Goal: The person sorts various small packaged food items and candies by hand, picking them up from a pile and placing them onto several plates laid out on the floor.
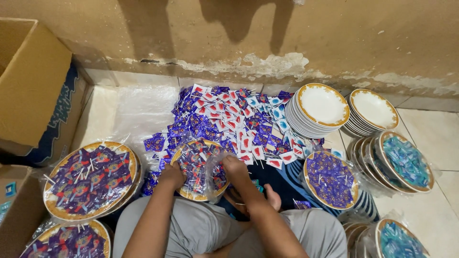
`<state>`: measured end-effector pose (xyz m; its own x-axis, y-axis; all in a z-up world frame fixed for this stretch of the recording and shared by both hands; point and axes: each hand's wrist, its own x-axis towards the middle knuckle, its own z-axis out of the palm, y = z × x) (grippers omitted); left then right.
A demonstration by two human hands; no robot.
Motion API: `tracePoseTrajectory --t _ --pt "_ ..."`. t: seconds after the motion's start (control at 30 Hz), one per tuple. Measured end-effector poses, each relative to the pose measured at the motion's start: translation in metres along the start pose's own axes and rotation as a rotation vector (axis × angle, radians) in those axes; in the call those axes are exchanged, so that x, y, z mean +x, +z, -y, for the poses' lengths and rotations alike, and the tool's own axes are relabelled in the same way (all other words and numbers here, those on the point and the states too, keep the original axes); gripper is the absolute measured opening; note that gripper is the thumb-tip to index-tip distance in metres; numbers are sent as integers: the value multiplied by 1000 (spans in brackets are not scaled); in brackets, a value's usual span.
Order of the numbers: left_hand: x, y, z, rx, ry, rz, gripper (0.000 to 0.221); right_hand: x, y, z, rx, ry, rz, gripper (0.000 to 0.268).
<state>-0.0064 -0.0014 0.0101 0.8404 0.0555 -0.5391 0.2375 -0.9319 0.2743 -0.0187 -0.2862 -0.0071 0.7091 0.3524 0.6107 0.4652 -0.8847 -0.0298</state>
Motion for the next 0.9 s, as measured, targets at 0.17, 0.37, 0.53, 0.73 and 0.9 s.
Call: tracePoseTrajectory --t 0.17,0.37,0.53,0.73,0.9 --pt "6 0 1 -2 5 1 73 4 6 22 -7 -88 -73 7" --pt "-2 -7 -6 11 -1 1 68 16 1 30 77 -105 -66 13" --pt "6 1 0 43 11 7 69 12 -2 21 99 -72 29 13" --pt "12 7 6 62 11 -8 69 -1 24 -62 136 85 -242 26" --pt "29 19 15 64 11 -32 73 -3 -57 -112 -199 969 127 54"
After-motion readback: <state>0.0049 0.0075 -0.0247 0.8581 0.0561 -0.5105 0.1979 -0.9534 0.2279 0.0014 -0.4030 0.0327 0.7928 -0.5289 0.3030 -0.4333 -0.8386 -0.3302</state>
